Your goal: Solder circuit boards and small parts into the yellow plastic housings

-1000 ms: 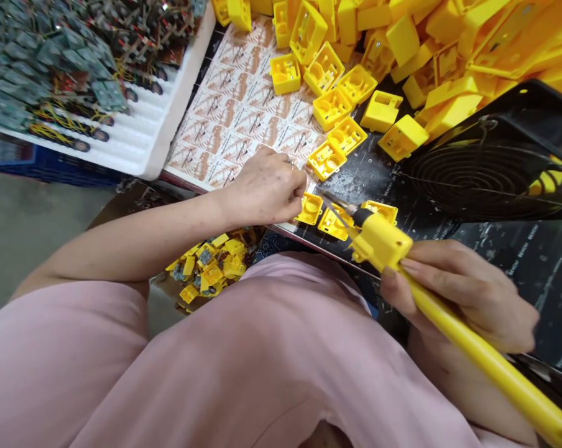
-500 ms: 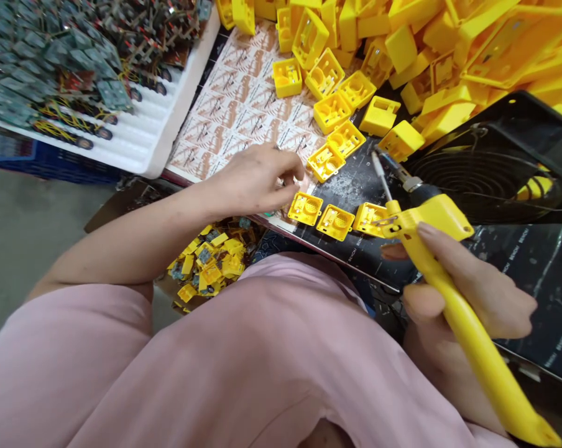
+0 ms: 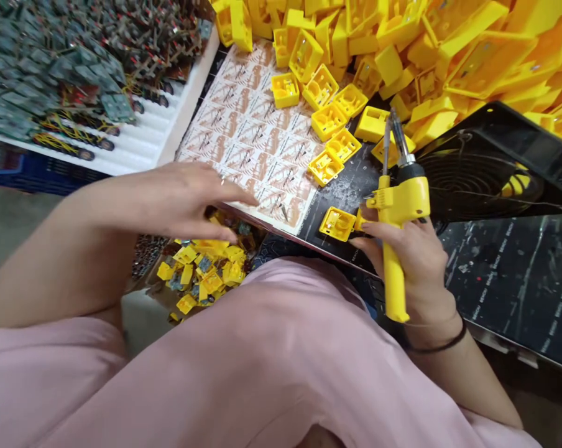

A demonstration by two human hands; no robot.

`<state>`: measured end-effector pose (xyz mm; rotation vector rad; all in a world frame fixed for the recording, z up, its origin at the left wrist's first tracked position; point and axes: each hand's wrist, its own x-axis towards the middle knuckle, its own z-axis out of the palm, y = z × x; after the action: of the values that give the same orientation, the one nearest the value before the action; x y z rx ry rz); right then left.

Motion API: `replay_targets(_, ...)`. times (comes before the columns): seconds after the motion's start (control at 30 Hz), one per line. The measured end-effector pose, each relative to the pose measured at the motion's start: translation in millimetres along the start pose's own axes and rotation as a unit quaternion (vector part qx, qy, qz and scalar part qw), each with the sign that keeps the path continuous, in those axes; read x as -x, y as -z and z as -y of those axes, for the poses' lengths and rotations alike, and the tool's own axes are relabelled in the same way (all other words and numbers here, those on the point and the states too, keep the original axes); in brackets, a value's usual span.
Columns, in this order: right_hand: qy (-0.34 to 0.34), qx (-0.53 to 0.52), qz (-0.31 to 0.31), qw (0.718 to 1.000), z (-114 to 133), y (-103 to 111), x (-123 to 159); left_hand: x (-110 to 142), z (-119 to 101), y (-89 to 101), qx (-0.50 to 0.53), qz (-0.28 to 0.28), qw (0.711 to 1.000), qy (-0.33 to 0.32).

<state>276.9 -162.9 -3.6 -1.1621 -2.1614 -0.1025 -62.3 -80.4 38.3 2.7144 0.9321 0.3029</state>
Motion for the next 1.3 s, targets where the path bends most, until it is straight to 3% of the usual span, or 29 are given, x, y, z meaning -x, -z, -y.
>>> replay_targets(0.07,0.009,0.009,0.013,1.0,0.1,-10.6,-1.5,-32.7,1.0,-9.2,-0.004,-0.009,1.0,0.014)
replay_targets(0.17,0.002,0.023,0.043,0.999,1.7,-25.6,-3.3,-90.4,1.8,-41.7,-0.011,-0.026,0.999,0.016)
replay_targets(0.23,0.0,0.027,0.044,0.999,2.1,-29.8,-3.5,-110.6,1.1,-60.2,-0.034,-0.031,0.999,0.01)
replay_targets(0.3,0.004,0.029,0.028,0.999,1.3,-29.3,-2.7,-108.7,-3.4,-68.6,-0.086,-0.017,0.996,-0.005)
replay_targets(0.43,0.001,0.027,0.006,1.0,-3.3,-28.4,1.2,-71.3,-31.1,-68.5,-0.193,0.0,0.981,-0.027)
replay_targets(0.57,0.02,0.013,0.013,1.0,-10.5,-33.9,6.1,-49.6,-46.9,-64.8,-0.196,-0.024,0.98,-0.025)
replay_targets(0.67,0.0,0.004,0.023,1.0,-14.3,-33.7,9.1,-38.9,-11.4,-40.1,-0.21,-0.069,0.975,0.012)
replay_targets(0.83,-0.024,-0.029,-0.018,0.999,-10.9,-30.5,4.5,-28.3,116.9,22.8,-0.298,-0.155,0.915,0.224)
replay_targets(0.9,-0.02,-0.023,-0.029,0.999,-7.3,-31.1,-0.3,-31.4,159.3,37.5,-0.304,-0.142,0.9,0.279)
replay_targets(0.97,-0.018,-0.013,-0.025,0.999,-4.1,-32.1,-4.7,-34.7,183.0,46.8,-0.307,-0.091,0.891,0.32)
replay_targets(1.03,-0.011,-0.002,-0.02,1.0,-1.7,-33.2,-8.0,-33.9,187.0,56.4,-0.309,-0.045,0.886,0.344)
replay_targets(1.1,-0.004,0.015,-0.018,1.0,0.4,-35.1,-10.7,-27.9,174.7,70.7,-0.306,-0.046,0.888,0.339)
replay_targets(1.2,0.002,0.034,0.0,0.999,4.9,-40.4,-17.0,-18.2,138.4,99.5,-0.27,-0.122,0.901,0.318)
replay_targets(1.3,0.017,0.037,0.023,0.999,11.9,-46.9,-26.9,-24.5,102.1,119.6,-0.18,-0.193,0.92,0.29)
